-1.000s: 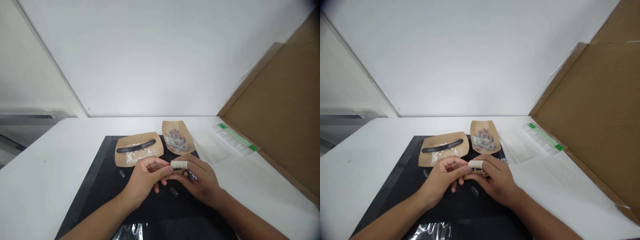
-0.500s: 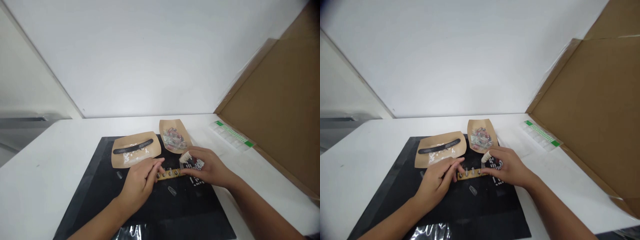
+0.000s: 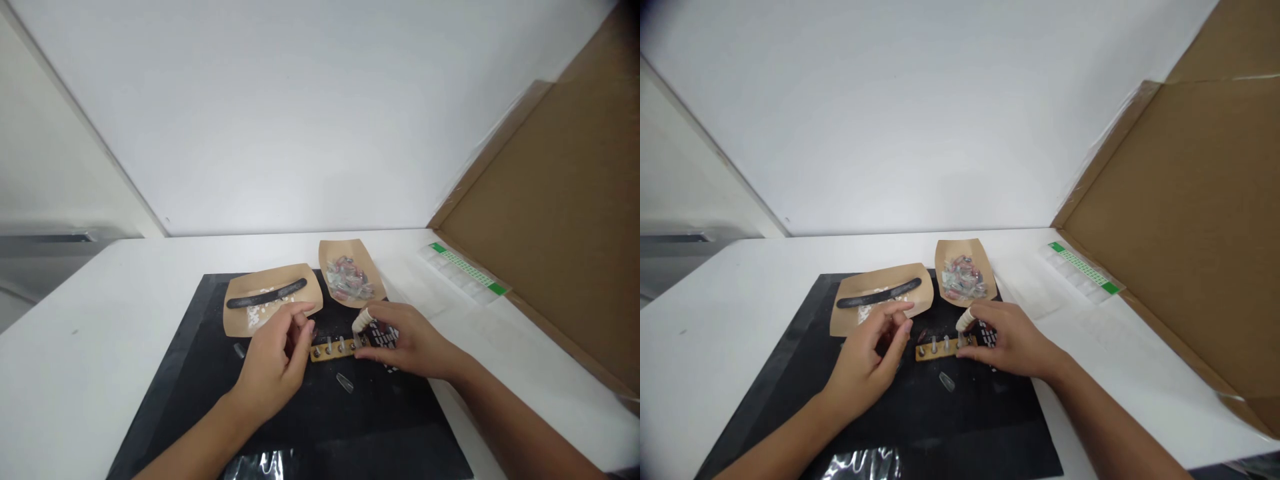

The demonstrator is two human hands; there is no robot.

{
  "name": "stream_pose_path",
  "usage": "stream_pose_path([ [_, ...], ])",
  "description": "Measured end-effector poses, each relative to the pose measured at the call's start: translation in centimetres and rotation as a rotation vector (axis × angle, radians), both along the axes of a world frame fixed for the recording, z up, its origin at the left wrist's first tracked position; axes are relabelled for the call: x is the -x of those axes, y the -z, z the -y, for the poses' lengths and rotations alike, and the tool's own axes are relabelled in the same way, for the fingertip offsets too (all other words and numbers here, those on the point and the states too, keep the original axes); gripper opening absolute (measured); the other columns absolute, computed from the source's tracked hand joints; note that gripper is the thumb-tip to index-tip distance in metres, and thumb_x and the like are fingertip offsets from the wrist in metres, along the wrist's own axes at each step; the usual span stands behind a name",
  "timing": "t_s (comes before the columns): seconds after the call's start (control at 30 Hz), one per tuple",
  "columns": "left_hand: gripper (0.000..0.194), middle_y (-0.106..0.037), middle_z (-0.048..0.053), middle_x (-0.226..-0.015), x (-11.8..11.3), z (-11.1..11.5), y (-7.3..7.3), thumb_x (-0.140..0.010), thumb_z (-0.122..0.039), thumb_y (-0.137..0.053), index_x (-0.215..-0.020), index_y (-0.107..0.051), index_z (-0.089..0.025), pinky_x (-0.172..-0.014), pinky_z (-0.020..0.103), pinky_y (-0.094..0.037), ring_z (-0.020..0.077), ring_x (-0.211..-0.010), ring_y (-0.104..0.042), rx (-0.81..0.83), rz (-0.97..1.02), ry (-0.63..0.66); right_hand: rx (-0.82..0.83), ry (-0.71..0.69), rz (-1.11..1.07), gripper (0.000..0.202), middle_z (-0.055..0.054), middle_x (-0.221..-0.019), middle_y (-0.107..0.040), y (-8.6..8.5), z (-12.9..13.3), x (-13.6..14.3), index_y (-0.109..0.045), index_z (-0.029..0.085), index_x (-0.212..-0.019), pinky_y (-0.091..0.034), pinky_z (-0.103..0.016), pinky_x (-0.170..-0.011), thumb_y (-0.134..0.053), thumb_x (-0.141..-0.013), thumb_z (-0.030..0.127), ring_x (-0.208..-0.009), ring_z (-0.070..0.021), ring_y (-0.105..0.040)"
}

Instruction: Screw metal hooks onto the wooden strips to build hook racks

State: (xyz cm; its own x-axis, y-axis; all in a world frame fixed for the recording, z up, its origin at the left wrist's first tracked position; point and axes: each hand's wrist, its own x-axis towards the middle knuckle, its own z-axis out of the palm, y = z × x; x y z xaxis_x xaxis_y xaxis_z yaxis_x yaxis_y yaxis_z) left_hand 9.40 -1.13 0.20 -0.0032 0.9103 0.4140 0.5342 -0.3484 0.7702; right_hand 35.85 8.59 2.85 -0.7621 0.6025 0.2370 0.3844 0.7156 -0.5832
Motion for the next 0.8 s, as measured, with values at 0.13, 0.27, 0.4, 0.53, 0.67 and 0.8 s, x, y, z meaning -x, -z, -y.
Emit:
stream_pose_path([
  [0.13,0.022,-0.069,0.004,-0.093,0.7,-0.2,-0.3,-0.106,-0.023,-0.053,-0.126,-0.063,-0.021,-0.072,0.030,-0.052,0.0173,-0.076,-0.066,-0.117,-0.203,-0.002,0.007,-0.006,0.014,0.028,-0.001,-0.091,-0.074,0.0,0.0,0.0,-0.071,0.025,-0.098,-0.051,-0.028,-0.071,-0.083,-0.089,0.048,-0.081,-0.0184,-0.068],
  [0.27,0.024,-0.071,0.002,-0.085,1.4,-0.3,-0.5,-0.106,-0.021,-0.051,-0.128,-0.061,-0.020,-0.069,0.029,-0.050,0.0173,-0.073,-0.068,-0.168,-0.335,0.016,0.002,-0.014,0.027,0.027,-0.002,-0.094,-0.076,0.3,-0.1,-0.1,-0.071,0.025,-0.100,-0.051,-0.028,-0.074,-0.082,-0.090,0.048,-0.084,-0.0188,-0.068],
  [0.4,0.023,-0.069,-0.003,-0.071,1.7,-0.5,-0.6,-0.108,-0.023,-0.048,-0.128,-0.059,-0.021,-0.059,0.027,-0.044,0.0165,-0.059,-0.066,-0.144,-0.429,-0.026,-0.005,-0.018,0.032,0.030,-0.002,-0.096,-0.075,0.5,-0.1,-0.1,-0.070,0.024,-0.101,-0.051,-0.028,-0.075,-0.082,-0.091,0.049,-0.086,-0.0189,-0.068],
  [0.53,0.023,-0.069,-0.003,-0.069,1.8,-0.6,-0.7,-0.109,-0.024,-0.045,-0.127,-0.059,-0.021,-0.053,0.028,-0.040,0.0177,-0.052,-0.065,-0.125,-0.507,-0.071,-0.005,-0.033,0.034,0.029,-0.003,-0.096,-0.075,0.5,-0.1,0.0,-0.071,0.023,-0.101,-0.051,-0.028,-0.076,-0.081,-0.091,0.048,-0.087,-0.0192,-0.068],
  [0.67,0.024,-0.073,-0.001,-0.075,1.7,-0.6,-0.7,-0.109,-0.024,-0.043,-0.129,-0.057,-0.022,-0.056,0.029,-0.044,0.0199,-0.059,-0.070,-0.120,-0.503,-0.057,-0.005,-0.086,0.013,0.023,-0.003,-0.097,-0.075,0.4,-0.1,0.1,-0.074,0.023,-0.100,-0.053,-0.029,-0.079,-0.079,-0.094,0.045,-0.089,-0.0192,-0.069],
  [0.8,0.025,-0.074,0.001,-0.081,1.4,-0.5,-0.6,-0.108,-0.024,-0.045,-0.132,-0.053,-0.020,-0.061,0.031,-0.050,0.0212,-0.066,-0.071,-0.109,-0.455,-0.040,-0.004,-0.108,-0.031,0.019,-0.003,-0.106,-0.077,0.3,-0.1,0.2,-0.075,0.024,-0.102,-0.055,-0.029,-0.086,-0.081,-0.094,0.040,-0.097,-0.0187,-0.073],
])
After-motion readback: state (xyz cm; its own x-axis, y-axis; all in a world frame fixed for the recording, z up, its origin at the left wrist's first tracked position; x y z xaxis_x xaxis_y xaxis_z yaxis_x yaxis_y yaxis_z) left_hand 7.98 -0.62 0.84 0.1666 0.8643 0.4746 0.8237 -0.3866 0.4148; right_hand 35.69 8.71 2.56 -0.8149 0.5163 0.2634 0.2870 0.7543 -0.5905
